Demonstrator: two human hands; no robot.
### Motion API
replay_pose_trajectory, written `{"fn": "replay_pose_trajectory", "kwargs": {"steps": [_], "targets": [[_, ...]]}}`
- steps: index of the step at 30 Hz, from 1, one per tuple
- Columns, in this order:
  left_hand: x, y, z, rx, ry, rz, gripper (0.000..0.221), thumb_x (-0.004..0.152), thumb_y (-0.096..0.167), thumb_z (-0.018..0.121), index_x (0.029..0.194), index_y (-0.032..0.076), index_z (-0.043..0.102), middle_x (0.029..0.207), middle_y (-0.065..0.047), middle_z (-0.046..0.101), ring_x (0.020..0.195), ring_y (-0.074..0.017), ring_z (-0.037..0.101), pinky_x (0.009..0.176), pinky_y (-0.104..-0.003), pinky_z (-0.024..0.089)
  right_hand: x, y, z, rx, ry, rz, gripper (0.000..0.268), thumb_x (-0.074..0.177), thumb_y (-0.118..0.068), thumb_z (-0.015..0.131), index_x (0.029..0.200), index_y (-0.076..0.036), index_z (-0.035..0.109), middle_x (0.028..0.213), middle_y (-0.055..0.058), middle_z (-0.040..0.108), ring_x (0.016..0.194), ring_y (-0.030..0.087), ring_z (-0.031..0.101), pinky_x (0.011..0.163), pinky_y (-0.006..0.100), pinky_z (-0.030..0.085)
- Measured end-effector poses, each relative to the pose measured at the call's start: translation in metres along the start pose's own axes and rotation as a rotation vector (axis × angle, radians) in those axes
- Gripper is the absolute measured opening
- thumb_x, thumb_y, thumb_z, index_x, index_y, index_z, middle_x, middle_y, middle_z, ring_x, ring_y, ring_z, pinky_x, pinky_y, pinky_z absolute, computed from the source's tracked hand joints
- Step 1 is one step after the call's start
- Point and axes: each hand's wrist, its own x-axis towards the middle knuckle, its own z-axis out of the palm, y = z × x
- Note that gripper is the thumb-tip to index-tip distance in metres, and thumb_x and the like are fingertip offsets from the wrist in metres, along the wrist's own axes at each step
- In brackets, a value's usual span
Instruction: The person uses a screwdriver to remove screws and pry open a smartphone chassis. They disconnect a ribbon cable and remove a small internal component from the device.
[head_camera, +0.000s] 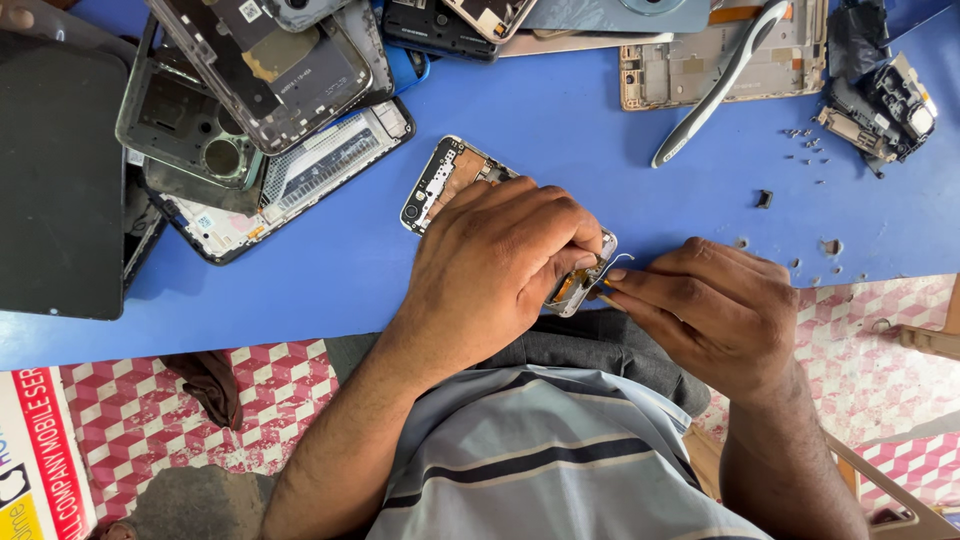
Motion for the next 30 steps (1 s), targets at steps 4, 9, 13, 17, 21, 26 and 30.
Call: {"fn": "replay_pose_trajectory", "kwargs": {"steps": [4,9,13,17,21,26,30], "targets": [[0.0002,0.0008,-0.0006,-0.007,-0.002,-0.009,0.013,0.092,0.005,0.074,0.096,0.011,0.062,0.094,0.005,0.071,0.087,-0.0178,0.066,0.08,-0.038,0.046,0.0,-0.0006,-0.0006,-0.002,0.004,-0.01,0.026,0.075,-0.012,0.092,0.092,-0.004,0.073,0.081,0.007,0.068,0.067,0.016,0.066,0.056,0.032,0.048],[0.0002,0.0013,-0.0021,-0.014,-0.005,-0.003,0.013,0.091,0.004,0.073,0.097,0.01,0.063,0.093,0.005,0.07,0.086,-0.018,0.066,0.08,-0.038,0.047,0.001,-0.0026,-0.001,0.005,-0.002,0.004,0.026,0.076,-0.012,0.091,0.094,-0.005,0.073,0.083,0.006,0.068,0.069,0.016,0.067,0.059,0.032,0.049],[0.0004,0.0011,-0.002,-0.023,0.002,-0.007,0.013,0.092,0.003,0.073,0.096,0.01,0.062,0.092,0.005,0.069,0.086,-0.0179,0.066,0.08,-0.037,0.047,0.0014,-0.003,-0.0006,0.016,-0.001,0.021,0.026,0.076,-0.013,0.091,0.094,-0.006,0.074,0.084,0.005,0.07,0.068,0.016,0.067,0.059,0.032,0.05],[-0.0005,0.0017,-0.0016,-0.02,0.0,-0.012,0.013,0.092,0.003,0.072,0.095,0.01,0.063,0.091,0.004,0.069,0.085,-0.0178,0.066,0.08,-0.037,0.047,-0.0005,-0.0034,-0.0004,0.014,0.002,0.038,0.025,0.076,-0.013,0.091,0.094,-0.006,0.074,0.085,0.005,0.071,0.068,0.016,0.067,0.06,0.032,0.05],[-0.0005,0.0015,-0.002,-0.032,0.01,-0.007,0.012,0.093,0.005,0.072,0.096,0.011,0.063,0.092,0.005,0.069,0.085,-0.0169,0.066,0.08,-0.037,0.047,-0.0014,-0.0035,0.0001,0.018,0.002,0.061,0.025,0.077,-0.012,0.091,0.094,-0.007,0.074,0.084,0.005,0.07,0.07,0.016,0.068,0.061,0.032,0.05],[-0.0005,0.0027,-0.0015,-0.025,0.013,-0.02,0.011,0.095,0.007,0.073,0.095,0.011,0.063,0.089,0.005,0.07,0.084,-0.0167,0.067,0.08,-0.037,0.048,-0.0032,-0.0031,0.0006,0.027,0.012,0.067,0.024,0.078,-0.01,0.09,0.095,-0.006,0.074,0.085,0.006,0.07,0.07,0.017,0.069,0.062,0.031,0.052],[-0.001,0.0031,-0.0036,-0.115,0.024,-0.054,0.011,0.096,0.009,0.073,0.098,0.01,0.063,0.091,0.004,0.07,0.085,-0.0166,0.069,0.08,-0.036,0.049,-0.0033,-0.0021,0.0014,0.018,0.016,0.089,0.023,0.078,-0.01,0.091,0.094,-0.006,0.075,0.082,0.006,0.07,0.068,0.016,0.068,0.06,0.031,0.05]]}}
